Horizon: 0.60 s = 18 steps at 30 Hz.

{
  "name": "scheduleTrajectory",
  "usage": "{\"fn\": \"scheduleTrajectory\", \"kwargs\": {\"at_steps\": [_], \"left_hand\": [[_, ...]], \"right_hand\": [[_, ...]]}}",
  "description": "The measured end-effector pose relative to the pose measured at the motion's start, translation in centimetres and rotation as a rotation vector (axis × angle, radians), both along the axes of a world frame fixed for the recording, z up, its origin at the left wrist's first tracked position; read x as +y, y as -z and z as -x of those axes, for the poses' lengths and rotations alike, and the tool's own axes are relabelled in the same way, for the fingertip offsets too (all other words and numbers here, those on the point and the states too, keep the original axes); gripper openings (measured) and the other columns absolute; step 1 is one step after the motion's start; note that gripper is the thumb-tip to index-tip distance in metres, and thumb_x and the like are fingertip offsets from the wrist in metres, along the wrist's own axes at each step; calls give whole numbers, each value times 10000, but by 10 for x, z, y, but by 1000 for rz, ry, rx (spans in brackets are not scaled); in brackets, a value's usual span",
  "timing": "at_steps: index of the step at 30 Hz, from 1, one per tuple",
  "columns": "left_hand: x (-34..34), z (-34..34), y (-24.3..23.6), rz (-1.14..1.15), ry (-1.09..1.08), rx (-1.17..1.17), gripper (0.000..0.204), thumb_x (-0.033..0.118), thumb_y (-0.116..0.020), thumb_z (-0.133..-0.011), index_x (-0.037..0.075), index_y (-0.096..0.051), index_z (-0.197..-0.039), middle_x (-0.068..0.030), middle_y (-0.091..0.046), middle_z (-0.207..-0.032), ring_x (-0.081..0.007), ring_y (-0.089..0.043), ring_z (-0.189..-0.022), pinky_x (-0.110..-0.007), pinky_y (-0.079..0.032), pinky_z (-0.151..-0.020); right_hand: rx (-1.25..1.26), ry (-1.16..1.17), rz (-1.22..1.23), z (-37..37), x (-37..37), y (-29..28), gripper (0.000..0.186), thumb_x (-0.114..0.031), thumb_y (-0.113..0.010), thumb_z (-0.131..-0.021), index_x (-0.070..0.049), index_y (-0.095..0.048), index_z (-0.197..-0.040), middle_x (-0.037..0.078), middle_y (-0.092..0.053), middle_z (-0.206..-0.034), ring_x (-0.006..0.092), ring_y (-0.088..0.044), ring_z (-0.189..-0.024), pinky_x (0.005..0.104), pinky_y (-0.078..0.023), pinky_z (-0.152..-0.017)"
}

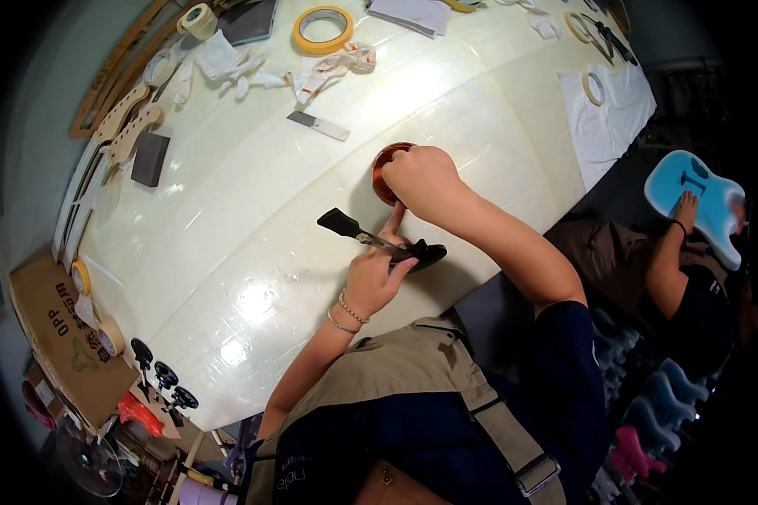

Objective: The person paints a black guitar body with a reddish-brown substance using a small brush. They repeatedly dip the brush into a container and apply the substance to the body and neck of the guitar, rotating the instrument to cover different areas.

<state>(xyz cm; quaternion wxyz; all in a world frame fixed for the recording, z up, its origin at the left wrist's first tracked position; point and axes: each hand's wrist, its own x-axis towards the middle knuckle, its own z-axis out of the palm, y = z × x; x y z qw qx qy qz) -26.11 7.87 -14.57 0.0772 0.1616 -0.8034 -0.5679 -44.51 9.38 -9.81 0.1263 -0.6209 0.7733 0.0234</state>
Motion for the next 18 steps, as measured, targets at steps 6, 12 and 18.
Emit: {"fn": "scheduleTrajectory", "kwargs": {"at_steps": [6, 12, 18], "left_hand": [[-2, -2, 1, -20, 38, -70, 197, 117, -618, -778, 22, -522, -922, -217, -483, -1252, -306, -625, -858, -316, -493, -693], [-1, 1, 4, 48, -30, 43, 191, 117, -628, -766, 31, -530, -905, -168, -420, -1334, -284, -624, -795, -305, -495, -678], [-4, -4, -15, -34, -84, 183, 224, 90, -666, -760, 12, -512, -903, -189, -466, -1294, -230, -639, -799, -295, -504, -683]], "right_hand": [[-69, 70, -127, -7, -7, 2, 63, -85, -639, -616, -49, -639, -667, 118, -625, -703, 254, -625, -674, 334, -508, -547], [-84, 149, -97, 4, 2, -16, 67, -92, -650, -649, -40, -660, -691, 133, -640, -671, 268, -645, -633, 337, -522, -549], [-391, 426, 148, 20, 36, -47, 108, -91, -634, -728, -40, -674, -814, 112, -636, -710, 233, -620, -656, 312, -485, -567]]}}
